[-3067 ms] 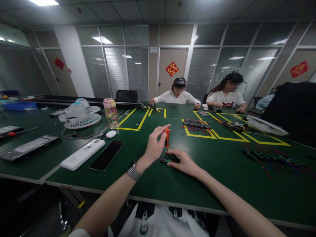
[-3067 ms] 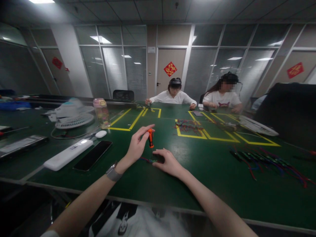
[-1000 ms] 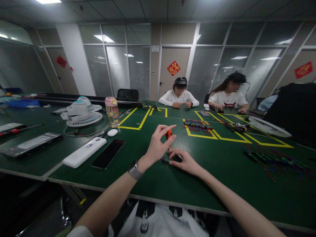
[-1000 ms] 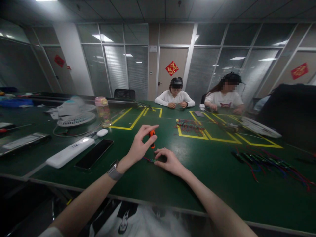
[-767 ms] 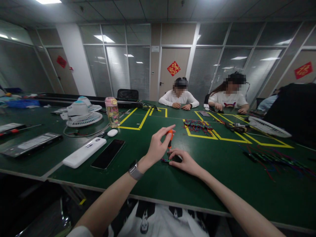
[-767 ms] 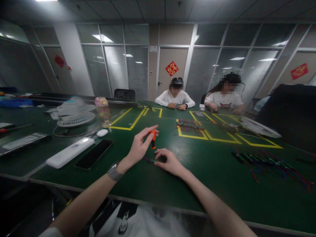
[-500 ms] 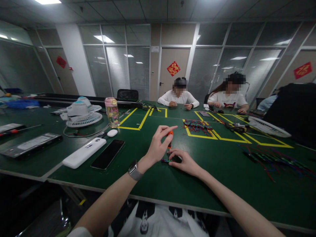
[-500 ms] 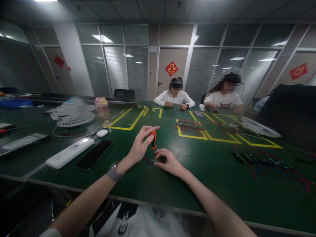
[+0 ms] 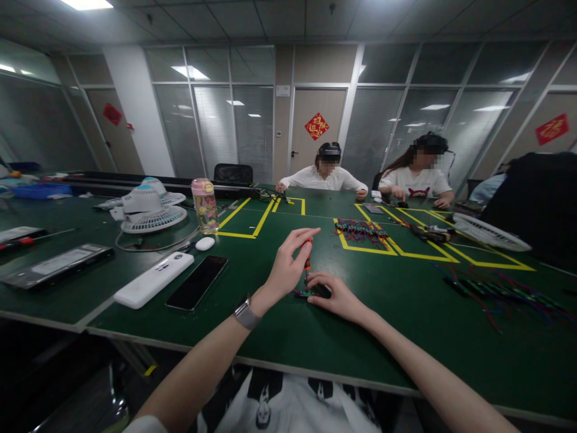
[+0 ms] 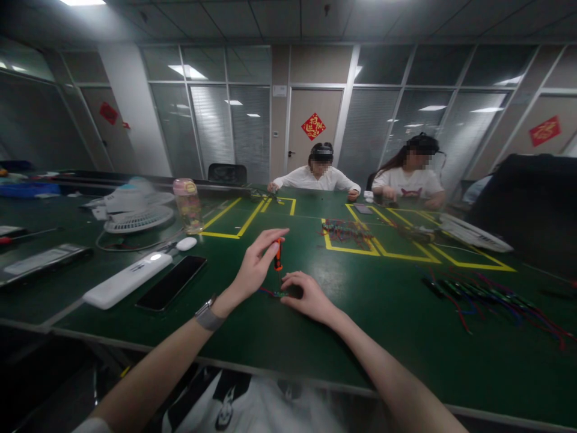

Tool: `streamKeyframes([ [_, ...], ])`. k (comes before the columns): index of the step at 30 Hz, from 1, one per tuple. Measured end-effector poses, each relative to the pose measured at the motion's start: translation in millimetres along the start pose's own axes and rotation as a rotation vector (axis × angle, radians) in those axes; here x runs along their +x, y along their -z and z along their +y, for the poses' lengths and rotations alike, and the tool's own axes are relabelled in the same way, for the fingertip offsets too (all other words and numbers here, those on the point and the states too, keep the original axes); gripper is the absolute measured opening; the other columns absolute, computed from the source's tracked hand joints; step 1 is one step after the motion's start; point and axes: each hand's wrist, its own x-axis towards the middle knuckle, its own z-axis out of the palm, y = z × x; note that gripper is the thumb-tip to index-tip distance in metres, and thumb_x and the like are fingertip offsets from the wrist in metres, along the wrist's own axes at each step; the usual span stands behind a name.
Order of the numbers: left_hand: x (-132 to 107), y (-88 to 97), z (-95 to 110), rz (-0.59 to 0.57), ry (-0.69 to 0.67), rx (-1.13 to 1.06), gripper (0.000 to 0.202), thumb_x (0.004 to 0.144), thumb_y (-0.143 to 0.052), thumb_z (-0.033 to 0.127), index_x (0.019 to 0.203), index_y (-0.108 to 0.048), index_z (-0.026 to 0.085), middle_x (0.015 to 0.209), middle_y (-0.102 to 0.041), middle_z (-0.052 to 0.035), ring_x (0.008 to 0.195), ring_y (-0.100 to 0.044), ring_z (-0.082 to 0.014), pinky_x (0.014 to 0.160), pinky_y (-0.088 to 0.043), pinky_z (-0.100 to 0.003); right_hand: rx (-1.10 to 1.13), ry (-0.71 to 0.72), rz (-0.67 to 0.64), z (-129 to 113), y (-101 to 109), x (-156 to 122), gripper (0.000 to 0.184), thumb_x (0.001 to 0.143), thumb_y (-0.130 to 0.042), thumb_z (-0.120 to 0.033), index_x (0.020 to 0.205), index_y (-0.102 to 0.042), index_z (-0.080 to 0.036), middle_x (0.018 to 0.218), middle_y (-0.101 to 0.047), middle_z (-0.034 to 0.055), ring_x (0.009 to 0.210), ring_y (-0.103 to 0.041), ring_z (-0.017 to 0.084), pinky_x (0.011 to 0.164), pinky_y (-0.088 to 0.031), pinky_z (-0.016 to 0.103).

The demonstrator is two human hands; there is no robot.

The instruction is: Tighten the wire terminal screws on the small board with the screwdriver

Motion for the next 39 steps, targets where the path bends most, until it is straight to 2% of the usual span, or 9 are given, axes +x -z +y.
streamKeyframes([
  [4,0.0,-2.0,-3.3,0.015,0.022,-0.064,0.032,0.095,-0.049,0.021,0.126,-0.058,0.02,0.109,-0.063,-0.006,0.094,-0.062,-0.0149,0.087,-0.049,-0.029,0.004,0.009,0.007,0.4,-0.1,-0.2,0.018,0.075,-0.075,-0.023,0.092,-0.071,-0.02,0.11,-0.068,0.0097,0.11,-0.061,0.026,0.099,-0.045,0.043],
  [8,-0.1,-1.8,-0.3,0.071,-0.019,0.116,0.031,0.088,-0.061,0.022,0.119,-0.064,0.02,0.091,-0.059,-0.0019,0.085,-0.057,-0.014,0.083,-0.047,-0.027,0.008,0.011,0.003,0.1,-0.2,-0.7,0.017,0.076,-0.075,-0.025,0.092,-0.071,-0.02,0.111,-0.068,0.0093,0.11,-0.061,0.026,0.099,-0.045,0.043],
  [11,-0.9,-0.9,0.7,0.042,-0.016,0.148,0.032,0.093,-0.054,0.025,0.124,-0.061,0.022,0.099,-0.057,-0.0037,0.09,-0.056,-0.0147,0.086,-0.047,-0.028,0.009,0.008,0.006,0.0,-0.2,-0.7,0.016,0.076,-0.075,-0.025,0.091,-0.071,-0.02,0.111,-0.067,0.0096,0.11,-0.061,0.026,0.099,-0.045,0.043],
  [14,-1.3,-1.1,-1.7,-0.014,0.007,0.041,0.038,0.098,-0.04,0.023,0.134,-0.052,0.022,0.115,-0.059,-0.0064,0.098,-0.058,-0.0151,0.09,-0.046,-0.029,0.002,0.005,0.002,0.5,-0.2,-0.4,0.016,0.076,-0.074,-0.025,0.091,-0.071,-0.02,0.112,-0.067,0.0097,0.11,-0.061,0.026,0.099,-0.045,0.043],
  [21,0.1,-1.0,-0.4,0.023,-0.021,0.104,0.028,0.089,-0.06,0.027,0.116,-0.066,0.023,0.097,-0.059,-0.0035,0.086,-0.056,-0.0144,0.082,-0.047,-0.027,0.002,0.016,0.005,0.3,-0.1,-0.2,0.017,0.076,-0.074,-0.025,0.091,-0.071,-0.02,0.11,-0.068,0.0095,0.109,-0.061,0.026,0.099,-0.045,0.044],
  [27,-1.6,-2.4,-3.1,-0.087,0.006,-0.005,0.039,0.099,-0.037,0.025,0.137,-0.049,0.025,0.119,-0.059,-0.0064,0.104,-0.058,-0.0156,0.094,-0.045,-0.03,-0.007,0.005,0.004,-0.1,0.0,-0.1,0.016,0.075,-0.075,-0.022,0.091,-0.071,-0.02,0.112,-0.067,0.0095,0.108,-0.062,0.025,0.099,-0.045,0.044],
  [33,-0.7,-2.7,-3.9,0.02,0.007,0.078,0.031,0.09,-0.058,0.027,0.121,-0.063,0.024,0.1,-0.06,-0.0037,0.089,-0.057,-0.0143,0.083,-0.048,-0.027,-0.003,0.022,0.011,0.7,-0.5,-0.4,0.016,0.076,-0.074,-0.024,0.092,-0.071,-0.02,0.111,-0.067,0.0095,0.11,-0.061,0.026,0.1,-0.045,0.044],
  [37,0.5,-2.3,-3.9,-0.016,0.039,-0.003,0.035,0.098,-0.043,0.027,0.13,-0.057,0.025,0.116,-0.06,-0.0064,0.103,-0.058,-0.0159,0.094,-0.046,-0.03,-0.005,0.027,0.006,1.4,-0.2,-0.3,0.016,0.076,-0.074,-0.024,0.091,-0.071,-0.02,0.112,-0.067,0.0097,0.109,-0.061,0.026,0.1,-0.045,0.044],
  [39,0.6,-2.7,-4.8,-0.05,0.07,-0.109,0.037,0.098,-0.042,0.026,0.133,-0.054,0.023,0.117,-0.062,-0.0075,0.102,-0.061,-0.0165,0.091,-0.049,-0.031,-0.005,0.025,0.004,1.5,-0.2,-0.1,0.015,0.076,-0.074,-0.024,0.09,-0.071,-0.02,0.112,-0.067,0.0096,0.109,-0.061,0.026,0.1,-0.045,0.044],
])
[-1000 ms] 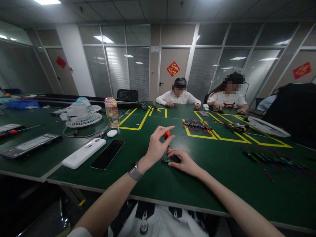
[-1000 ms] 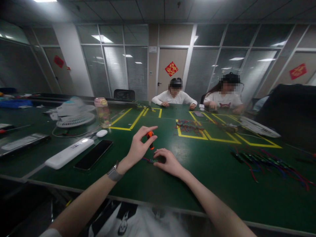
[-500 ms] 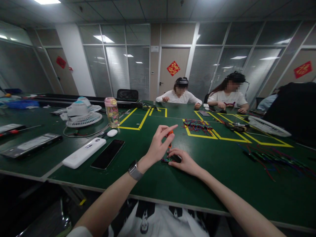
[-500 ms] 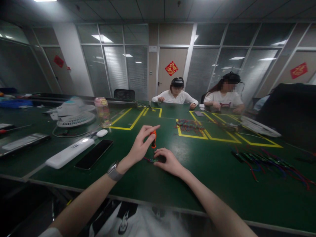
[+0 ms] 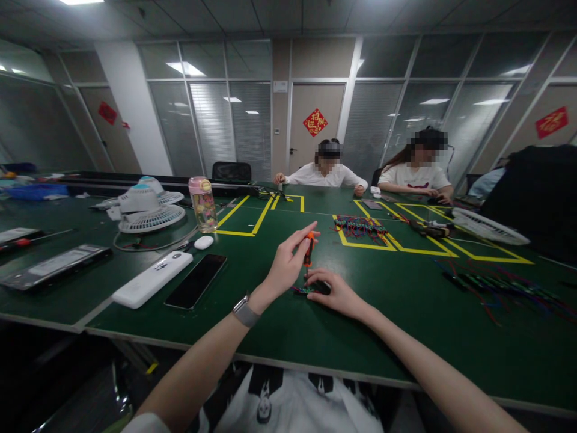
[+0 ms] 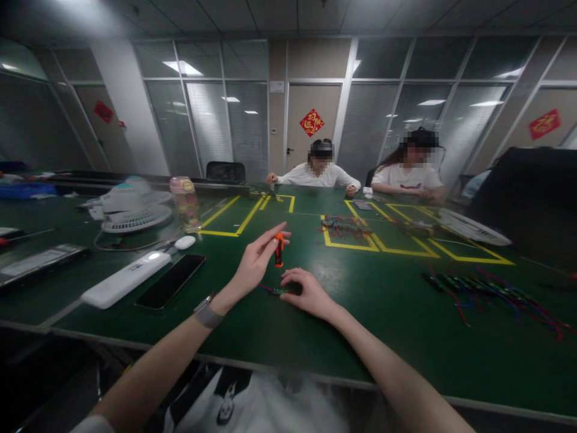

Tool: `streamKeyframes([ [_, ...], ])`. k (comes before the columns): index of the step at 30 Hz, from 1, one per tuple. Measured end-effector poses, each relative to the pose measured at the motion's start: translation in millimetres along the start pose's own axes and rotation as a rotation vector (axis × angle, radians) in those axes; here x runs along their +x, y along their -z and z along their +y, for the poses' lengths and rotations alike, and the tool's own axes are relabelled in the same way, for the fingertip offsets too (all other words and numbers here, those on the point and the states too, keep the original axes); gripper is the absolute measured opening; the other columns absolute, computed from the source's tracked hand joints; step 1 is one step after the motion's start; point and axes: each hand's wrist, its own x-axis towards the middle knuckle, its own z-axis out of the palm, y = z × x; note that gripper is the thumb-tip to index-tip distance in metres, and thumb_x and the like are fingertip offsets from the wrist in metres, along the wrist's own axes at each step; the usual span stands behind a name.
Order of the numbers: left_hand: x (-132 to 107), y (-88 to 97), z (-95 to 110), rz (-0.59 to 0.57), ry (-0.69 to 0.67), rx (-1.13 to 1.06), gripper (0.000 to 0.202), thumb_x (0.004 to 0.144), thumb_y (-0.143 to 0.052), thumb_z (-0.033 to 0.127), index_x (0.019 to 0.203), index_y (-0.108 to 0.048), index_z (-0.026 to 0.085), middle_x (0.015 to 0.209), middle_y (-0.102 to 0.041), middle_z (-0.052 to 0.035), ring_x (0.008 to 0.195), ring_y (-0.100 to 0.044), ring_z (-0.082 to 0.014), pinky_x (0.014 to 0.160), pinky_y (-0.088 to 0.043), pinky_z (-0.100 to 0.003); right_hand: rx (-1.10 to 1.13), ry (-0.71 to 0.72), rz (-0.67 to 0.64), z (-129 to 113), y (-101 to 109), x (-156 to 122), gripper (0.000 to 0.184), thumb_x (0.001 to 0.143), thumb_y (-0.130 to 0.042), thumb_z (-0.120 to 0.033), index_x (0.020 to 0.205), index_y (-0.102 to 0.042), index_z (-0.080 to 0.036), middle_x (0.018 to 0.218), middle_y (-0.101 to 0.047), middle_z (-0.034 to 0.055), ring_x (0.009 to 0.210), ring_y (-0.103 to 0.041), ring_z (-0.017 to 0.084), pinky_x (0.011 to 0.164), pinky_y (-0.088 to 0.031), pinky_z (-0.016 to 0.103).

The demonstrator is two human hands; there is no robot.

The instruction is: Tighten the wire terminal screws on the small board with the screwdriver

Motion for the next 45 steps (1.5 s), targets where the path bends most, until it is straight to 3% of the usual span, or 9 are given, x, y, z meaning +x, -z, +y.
streamKeyframes([
  [5,-0.8,0.2,0.8,0.054,-0.041,0.116,0.029,0.09,-0.059,0.028,0.117,-0.066,0.023,0.1,-0.061,-0.0045,0.088,-0.059,-0.0143,0.083,-0.049,-0.027,-0.002,-0.009,0.0,-1.3,0.5,0.2,0.015,0.076,-0.074,-0.023,0.09,-0.072,-0.02,0.111,-0.067,0.0094,0.11,-0.061,0.026,0.1,-0.045,0.043],
  [10,-0.8,0.9,2.7,0.025,-0.058,0.079,0.033,0.098,-0.042,0.025,0.127,-0.059,0.023,0.114,-0.061,-0.0069,0.105,-0.058,-0.0161,0.094,-0.046,-0.03,-0.004,-0.014,-0.011,-4.0,1.4,0.0,0.013,0.077,-0.073,-0.025,0.09,-0.072,-0.02,0.112,-0.067,0.0095,0.11,-0.061,0.026,0.1,-0.044,0.043],
  [14,-0.8,0.7,2.6,0.061,-0.056,0.121,0.027,0.093,-0.054,0.027,0.117,-0.065,0.021,0.101,-0.063,-0.0052,0.088,-0.06,-0.0143,0.08,-0.049,-0.026,-0.007,-0.019,-0.005,-4.6,0.9,0.2,0.013,0.077,-0.073,-0.024,0.089,-0.072,-0.02,0.112,-0.067,0.01,0.111,-0.061,0.026,0.1,-0.044,0.044],
  [20,-0.1,1.4,1.8,0.043,-0.066,0.13,0.033,0.098,-0.042,0.024,0.126,-0.059,0.022,0.113,-0.061,-0.0063,0.106,-0.058,-0.0159,0.093,-0.045,-0.028,-0.003,-0.022,-0.011,-4.2,1.0,0.3,0.011,0.078,-0.073,-0.024,0.088,-0.072,-0.02,0.112,-0.067,0.0102,0.111,-0.061,0.026,0.1,-0.044,0.043],
  [27,-0.7,2.1,2.3,0.128,-0.09,0.235,0.024,0.09,-0.06,0.027,0.112,-0.067,0.022,0.098,-0.06,-0.0033,0.087,-0.058,-0.0137,0.082,-0.047,-0.025,-0.01,-0.009,-0.011,-1.3,-0.3,0.1,0.013,0.077,-0.073,-0.022,0.089,-0.071,-0.019,0.112,-0.067,0.0101,0.111,-0.06,0.025,0.1,-0.043,0.043],
  [32,-0.1,1.7,2.1,0.061,-0.058,0.127,0.033,0.098,-0.041,0.022,0.127,-0.058,0.023,0.118,-0.061,-0.0065,0.11,-0.057,-0.0167,0.097,-0.044,-0.03,-0.016,-0.002,-0.011,-2.0,0.7,-0.1,0.012,0.078,-0.073,-0.022,0.09,-0.072,-0.019,0.112,-0.067,0.0102,0.108,-0.062,0.025,0.099,-0.045,0.042],
  [38,-0.1,2.3,2.9,0.132,-0.073,0.214,0.024,0.089,-0.061,0.026,0.112,-0.068,0.022,0.097,-0.059,-0.0033,0.087,-0.058,-0.0136,0.081,-0.047,-0.026,-0.016,-0.008,-0.013,-3.3,1.0,0.3,0.012,0.078,-0.073,-0.023,0.089,-0.072,-0.019,0.112,-0.067,0.0104,0.111,-0.06,0.026,0.1,-0.044,0.043],
  [43,0.0,2.4,3.3,0.076,-0.047,0.131,0.033,0.098,-0.041,0.025,0.125,-0.061,0.023,0.115,-0.059,-0.0066,0.108,-0.056,-0.0168,0.096,-0.044,-0.031,-0.015,0.003,-0.012,-1.0,0.4,0.1,0.013,0.078,-0.073,-0.024,0.09,-0.072,-0.02,0.112,-0.067,0.0101,0.109,-0.061,0.025,0.099,-0.045,0.043],
  [45,0.1,1.7,2.5,0.048,-0.034,0.066,0.035,0.098,-0.041,0.023,0.129,-0.057,0.022,0.114,-0.063,-0.0068,0.106,-0.059,-0.0167,0.094,-0.045,-0.031,-0.014,0.002,-0.009,-0.3,0.4,-0.1,0.013,0.078,-0.073,-0.024,0.09,-0.071,-0.02,0.111,-0.067,0.0102,0.109,-0.061,0.025,0.099,-0.045,0.043],
])
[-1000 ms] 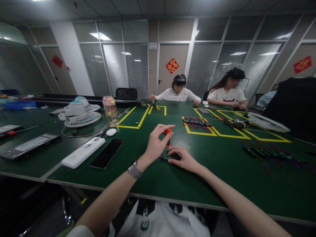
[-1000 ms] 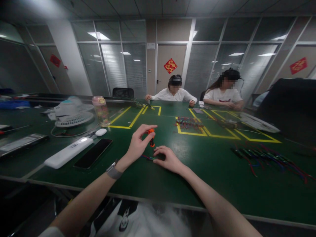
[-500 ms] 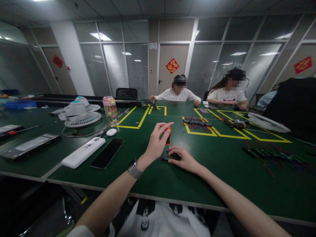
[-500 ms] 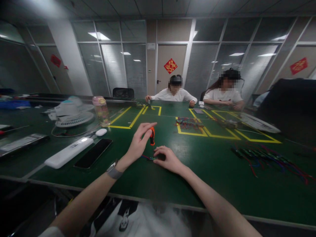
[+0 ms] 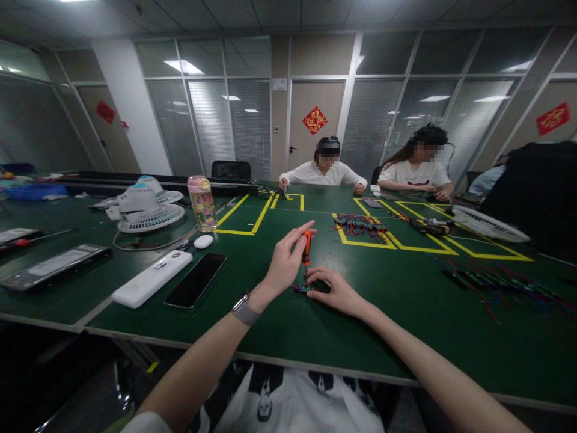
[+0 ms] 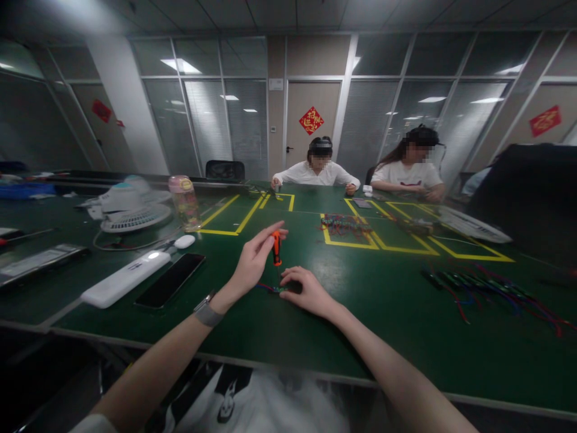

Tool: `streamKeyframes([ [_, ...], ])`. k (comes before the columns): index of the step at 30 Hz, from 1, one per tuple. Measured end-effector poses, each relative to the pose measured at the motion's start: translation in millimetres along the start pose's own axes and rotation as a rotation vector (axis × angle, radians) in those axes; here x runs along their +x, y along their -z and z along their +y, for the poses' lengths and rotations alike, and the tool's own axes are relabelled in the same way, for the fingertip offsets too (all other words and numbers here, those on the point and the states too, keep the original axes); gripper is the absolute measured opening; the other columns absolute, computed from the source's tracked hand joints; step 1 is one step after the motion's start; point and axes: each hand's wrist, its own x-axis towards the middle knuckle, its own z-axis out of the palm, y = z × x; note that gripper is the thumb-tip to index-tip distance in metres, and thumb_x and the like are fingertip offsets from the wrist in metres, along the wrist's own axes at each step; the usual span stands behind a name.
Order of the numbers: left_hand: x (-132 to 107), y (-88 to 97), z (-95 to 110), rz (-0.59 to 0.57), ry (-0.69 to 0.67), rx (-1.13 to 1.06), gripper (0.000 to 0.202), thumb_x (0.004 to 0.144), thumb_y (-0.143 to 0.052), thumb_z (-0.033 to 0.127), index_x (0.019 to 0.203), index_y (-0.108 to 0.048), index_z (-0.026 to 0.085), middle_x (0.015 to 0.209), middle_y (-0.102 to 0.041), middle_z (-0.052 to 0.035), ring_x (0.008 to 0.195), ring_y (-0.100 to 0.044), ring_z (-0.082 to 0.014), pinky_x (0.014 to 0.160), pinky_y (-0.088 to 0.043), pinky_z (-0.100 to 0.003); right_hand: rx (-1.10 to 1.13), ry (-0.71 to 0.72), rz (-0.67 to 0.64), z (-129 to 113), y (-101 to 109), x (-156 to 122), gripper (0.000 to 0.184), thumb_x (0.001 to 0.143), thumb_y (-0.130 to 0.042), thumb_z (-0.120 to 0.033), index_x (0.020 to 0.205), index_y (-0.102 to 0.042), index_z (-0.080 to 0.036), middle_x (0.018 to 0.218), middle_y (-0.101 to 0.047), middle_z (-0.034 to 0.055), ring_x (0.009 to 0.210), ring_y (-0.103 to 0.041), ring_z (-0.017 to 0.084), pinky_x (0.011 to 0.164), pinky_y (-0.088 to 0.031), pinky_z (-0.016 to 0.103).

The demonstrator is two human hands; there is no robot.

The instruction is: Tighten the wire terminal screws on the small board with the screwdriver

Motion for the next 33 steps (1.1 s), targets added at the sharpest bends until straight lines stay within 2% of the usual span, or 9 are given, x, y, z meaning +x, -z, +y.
streamKeyframes([
  [5,0.0,-0.1,-0.5,0.08,-0.022,0.11,0.024,0.089,-0.061,0.028,0.11,-0.069,0.022,0.094,-0.06,-0.0032,0.085,-0.058,-0.0139,0.082,-0.048,-0.026,0.006,-0.006,-0.002,-0.4,0.2,-0.1,0.012,0.078,-0.072,-0.023,0.089,-0.071,-0.019,0.112,-0.066,0.0106,0.111,-0.06,0.026,0.1,-0.044,0.044],
  [7,0.2,0.5,-0.3,0.082,-0.016,0.129,0.024,0.091,-0.057,0.03,0.11,-0.069,0.023,0.099,-0.057,-0.0042,0.089,-0.058,-0.0142,0.084,-0.047,-0.027,0.002,-0.007,-0.006,-1.1,0.5,-0.1,0.012,0.078,-0.072,-0.023,0.089,-0.071,-0.019,0.112,-0.066,0.0106,0.111,-0.06,0.026,0.1,-0.044,0.044],
  [11,0.8,0.3,-0.4,0.023,-0.015,0.045,0.033,0.098,-0.041,0.024,0.124,-0.061,0.021,0.115,-0.061,-0.0069,0.108,-0.057,-0.0169,0.096,-0.044,-0.031,-0.002,-0.004,-0.011,-2.1,0.7,0.1,0.012,0.078,-0.072,-0.024,0.089,-0.071,-0.019,0.112,-0.067,0.0109,0.11,-0.06,0.026,0.1,-0.044,0.044],
  [14,0.6,-0.6,0.0,0.022,-0.005,0.013,0.031,0.096,-0.047,0.024,0.123,-0.061,0.021,0.109,-0.065,-0.0065,0.101,-0.06,-0.0167,0.091,-0.047,-0.03,-0.005,-0.007,-0.014,-2.0,0.5,0.2,0.012,0.078,-0.072,-0.024,0.089,-0.071,-0.019,0.112,-0.066,0.011,0.111,-0.06,0.026,0.101,-0.043,0.044],
  [18,0.6,0.0,1.7,0.077,-0.008,0.101,0.023,0.09,-0.058,0.026,0.109,-0.069,0.021,0.097,-0.061,-0.0042,0.088,-0.059,-0.0142,0.081,-0.048,-0.026,-0.006,-0.01,-0.009,-1.2,0.5,0.0,0.013,0.078,-0.072,-0.024,0.09,-0.071,-0.019,0.113,-0.066,0.0109,0.111,-0.06,0.026,0.1,-0.043,0.044],
  [25,0.6,-0.9,-0.5,0.015,0.019,-0.006,0.034,0.098,-0.041,0.023,0.127,-0.058,0.021,0.119,-0.063,-0.0075,0.11,-0.059,-0.0173,0.097,-0.045,-0.032,-0.004,-0.008,-0.01,-2.6,0.9,0.2,0.013,0.078,-0.072,-0.025,0.09,-0.071,-0.019,0.111,-0.066,0.0103,0.108,-0.061,0.025,0.099,-0.044,0.043],
  [29,-0.6,-1.9,-0.7,0.058,0.028,0.012,0.03,0.093,-0.052,0.024,0.122,-0.061,0.021,0.105,-0.066,-0.0063,0.096,-0.062,-0.0166,0.087,-0.049,-0.029,-0.007,-0.011,-0.008,-3.6,0.8,0.2,0.012,0.078,-0.072,-0.024,0.09,-0.071,-0.019,0.111,-0.066,0.01,0.11,-0.061,0.025,0.1,-0.044,0.043],
  [31,-0.5,-1.2,0.1,0.086,0.001,0.076,0.025,0.089,-0.059,0.025,0.113,-0.066,0.021,0.097,-0.064,-0.0044,0.089,-0.061,-0.0151,0.083,-0.049,-0.028,-0.004,-0.012,-0.009,-3.8,1.1,0.2,0.012,0.079,-0.072,-0.025,0.09,-0.072,-0.02,0.112,-0.066,0.0099,0.111,-0.06,0.026,0.101,-0.043,0.044],
  [33,-0.1,-0.3,0.6,0.106,-0.011,0.129,0.023,0.087,-0.063,0.027,0.108,-0.069,0.022,0.098,-0.06,-0.0043,0.088,-0.059,-0.0147,0.082,-0.049,-0.027,-0.003,-0.014,-0.01,-3.8,1.4,0.1,0.012,0.079,-0.072,-0.025,0.09,-0.072,-0.02,0.112,-0.066,0.01,0.111,-0.06,0.026,0.101,-0.043,0.044],
])
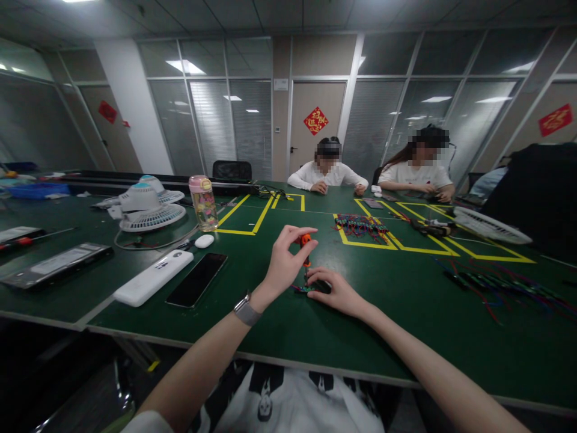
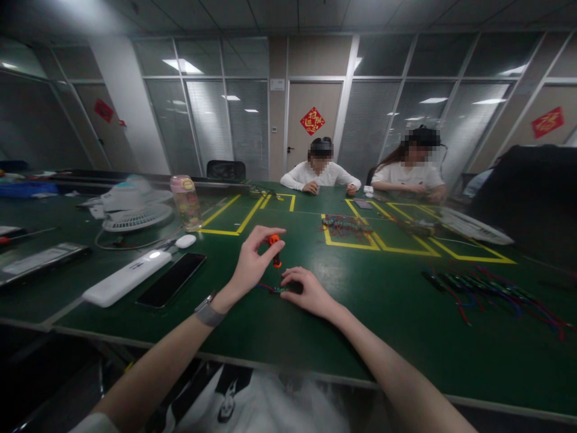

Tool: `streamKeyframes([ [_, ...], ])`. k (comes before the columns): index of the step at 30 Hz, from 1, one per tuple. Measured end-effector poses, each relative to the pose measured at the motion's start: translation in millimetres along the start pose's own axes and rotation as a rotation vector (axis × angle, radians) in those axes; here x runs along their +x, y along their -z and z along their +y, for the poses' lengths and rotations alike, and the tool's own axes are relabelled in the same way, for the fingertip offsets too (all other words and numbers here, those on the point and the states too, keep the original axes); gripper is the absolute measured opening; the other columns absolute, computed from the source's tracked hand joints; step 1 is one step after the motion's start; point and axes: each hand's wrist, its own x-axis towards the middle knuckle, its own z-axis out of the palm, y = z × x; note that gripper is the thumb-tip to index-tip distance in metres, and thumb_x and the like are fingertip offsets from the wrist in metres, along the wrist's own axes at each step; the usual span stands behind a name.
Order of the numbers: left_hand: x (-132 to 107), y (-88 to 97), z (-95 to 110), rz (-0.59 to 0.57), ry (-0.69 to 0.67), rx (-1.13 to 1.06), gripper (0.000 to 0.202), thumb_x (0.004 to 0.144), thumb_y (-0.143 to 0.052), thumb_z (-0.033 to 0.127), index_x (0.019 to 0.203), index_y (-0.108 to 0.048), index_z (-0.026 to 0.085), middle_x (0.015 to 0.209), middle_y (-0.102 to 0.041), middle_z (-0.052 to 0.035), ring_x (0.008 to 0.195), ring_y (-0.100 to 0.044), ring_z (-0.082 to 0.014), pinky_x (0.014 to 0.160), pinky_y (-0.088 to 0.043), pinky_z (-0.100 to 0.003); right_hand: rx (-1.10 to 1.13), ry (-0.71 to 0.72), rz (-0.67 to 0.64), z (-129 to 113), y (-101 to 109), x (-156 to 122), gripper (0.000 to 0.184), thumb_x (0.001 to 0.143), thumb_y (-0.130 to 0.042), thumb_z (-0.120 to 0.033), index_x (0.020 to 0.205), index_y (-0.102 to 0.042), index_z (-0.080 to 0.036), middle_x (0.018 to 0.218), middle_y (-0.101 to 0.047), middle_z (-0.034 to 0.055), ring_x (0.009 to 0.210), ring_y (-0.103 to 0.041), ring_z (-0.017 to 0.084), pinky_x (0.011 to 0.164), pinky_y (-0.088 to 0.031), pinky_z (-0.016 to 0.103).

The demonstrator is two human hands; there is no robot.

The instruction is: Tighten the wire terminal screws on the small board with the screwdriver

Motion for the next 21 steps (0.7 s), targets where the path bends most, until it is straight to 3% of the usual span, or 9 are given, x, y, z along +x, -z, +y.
streamKeyframes([
  [5,0.7,-0.6,-1.8,-0.074,0.021,-0.089,0.033,0.098,-0.041,0.022,0.125,-0.06,0.023,0.119,-0.062,-0.0063,0.112,-0.057,-0.017,0.1,-0.043,-0.032,0.001,0.009,-0.002,1.2,0.0,-0.1,0.013,0.078,-0.072,-0.025,0.09,-0.072,-0.019,0.112,-0.067,0.0106,0.11,-0.061,0.025,0.099,-0.045,0.043],
  [8,-0.1,-1.5,-2.4,-0.067,0.015,-0.082,0.032,0.096,-0.045,0.022,0.125,-0.059,0.022,0.111,-0.065,-0.0056,0.103,-0.06,-0.0161,0.094,-0.046,-0.03,0.001,0.011,-0.002,1.8,-0.7,0.1,0.013,0.078,-0.072,-0.024,0.09,-0.072,-0.019,0.111,-0.067,0.0104,0.11,-0.06,0.025,0.099,-0.045,0.043],
  [12,-1.2,-0.5,-1.0,0.006,-0.033,0.044,0.023,0.089,-0.061,0.025,0.11,-0.068,0.021,0.095,-0.06,-0.0034,0.086,-0.058,-0.0136,0.082,-0.047,-0.026,-0.002,0.0,0.0,1.8,-1.3,0.4,0.012,0.078,-0.073,-0.023,0.09,-0.072,-0.019,0.112,-0.067,0.0098,0.111,-0.06,0.025,0.1,-0.044,0.043],
  [17,-1.3,-1.2,-1.3,-0.075,0.006,-0.057,0.033,0.098,-0.042,0.025,0.126,-0.058,0.022,0.115,-0.061,-0.0069,0.105,-0.058,-0.016,0.094,-0.045,-0.029,-0.003,0.0,0.002,1.9,-1.1,0.1,0.012,0.078,-0.072,-0.024,0.089,-0.072,-0.02,0.112,-0.067,0.0095,0.11,-0.06,0.025,0.1,-0.044,0.043],
  [21,-1.4,-1.9,-1.0,-0.072,-0.001,-0.07,0.031,0.095,-0.049,0.024,0.124,-0.06,0.021,0.105,-0.065,-0.0056,0.094,-0.06,-0.015,0.086,-0.048,-0.028,0.0,-0.004,0.002,2.4,-1.5,0.1,0.012,0.078,-0.073,-0.024,0.089,-0.072,-0.02,0.112,-0.067,0.0097,0.111,-0.06,0.026,0.1,-0.044,0.044],
])
